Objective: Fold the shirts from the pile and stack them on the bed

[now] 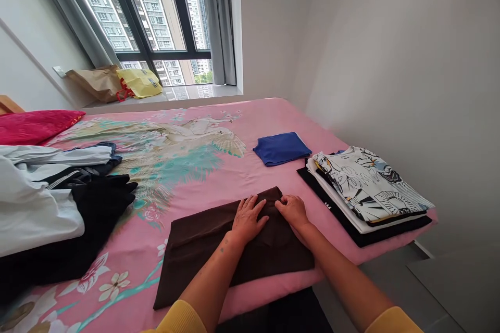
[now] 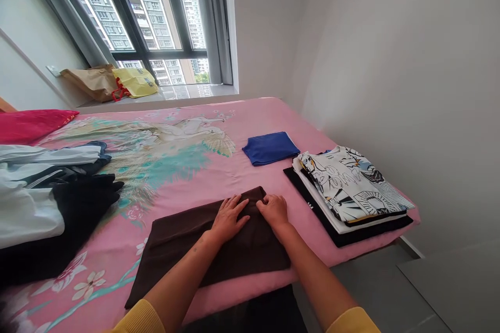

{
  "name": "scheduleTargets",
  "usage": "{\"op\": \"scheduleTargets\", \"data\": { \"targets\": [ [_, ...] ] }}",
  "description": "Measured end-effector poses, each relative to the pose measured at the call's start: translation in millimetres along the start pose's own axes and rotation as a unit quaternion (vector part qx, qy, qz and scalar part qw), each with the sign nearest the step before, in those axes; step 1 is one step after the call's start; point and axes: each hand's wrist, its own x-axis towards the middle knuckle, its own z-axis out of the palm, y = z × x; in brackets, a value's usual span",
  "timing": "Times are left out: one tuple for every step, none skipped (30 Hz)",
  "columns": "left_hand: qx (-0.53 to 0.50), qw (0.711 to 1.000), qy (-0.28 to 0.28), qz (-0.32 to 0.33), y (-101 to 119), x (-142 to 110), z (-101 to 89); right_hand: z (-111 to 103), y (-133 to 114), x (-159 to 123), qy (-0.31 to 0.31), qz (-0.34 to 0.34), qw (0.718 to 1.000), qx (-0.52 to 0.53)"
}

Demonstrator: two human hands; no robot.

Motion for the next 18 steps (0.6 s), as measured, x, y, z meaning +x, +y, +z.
{"op": "scheduleTargets", "data": {
  "targets": [
    [0.005,1.0,-0.004,-0.003,0,1,-0.6,-1,1,0,-0.003,0.011,1.0,-0.002],
    [0.009,1.0,-0.007,-0.007,0,1,-0.8,-3,1,0,0.003,0.024,1.0,-0.003],
    [0.011,1.0,-0.011,-0.011,0,2,-0.6,-5,0,-1,0.019,0.037,0.999,-0.002],
    [0.014,1.0,-0.014,-0.015,0,3,-0.2,-8,-3,-2,0.042,0.04,0.998,0.003],
    [0.016,1.0,-0.019,-0.018,0,4,0.6,-11,-9,-5,0.066,0.027,0.997,0.017],
    [0.018,0.999,-0.024,-0.019,0,4,1.6,-13,-17,-9,0.08,-0.005,0.996,0.038],
    [0.02,0.999,-0.029,-0.02,0,4,2.7,-15,-26,-14,0.077,-0.054,0.994,0.064],
    [0.024,0.999,-0.034,-0.022,-1,4,3.8,-16,-37,-19,0.051,-0.11,0.989,0.086],
    [0.029,0.999,-0.038,-0.024,-1,4,5.0,-15,-46,-24,0.009,-0.16,0.982,0.098],
    [0.035,0.998,-0.041,-0.027,-1,4,6.2,-13,-54,-28,-0.04,-0.192,0.976,0.095],
    [0.041,0.998,-0.044,-0.03,-1,3,7.2,-10,-59,-31,-0.085,-0.204,0.972,0.077],
    [0.047,0.997,-0.045,-0.033,-1,3,8.2,-6,-61,-31,-0.125,-0.201,0.97,0.048],
    [0.051,0.997,-0.044,-0.035,-1,3,9.0,-2,-59,-30,-0.155,-0.186,0.97,0.014],
    [0.054,0.997,-0.042,-0.035,0,2,9.6,2,-54,-26,-0.176,-0.165,0.97,-0.02],
    [0.056,0.997,-0.038,-0.036,0,2,10.1,6,-47,-21,-0.19,-0.145,0.97,-0.051],
    [0.057,0.997,-0.035,-0.038,1,2,10.5,9,-40,-14,-0.198,-0.13,0.968,-0.077],
    [0.058,0.997,-0.033,-0.039,1,2,10.7,11,-33,-7,-0.2,-0.119,0.968,-0.098],
    [0.06,0.997,-0.032,-0.041,2,2,10.9,13,-28,0,-0.199,-0.111,0.967,-0.114]
  ]
}}
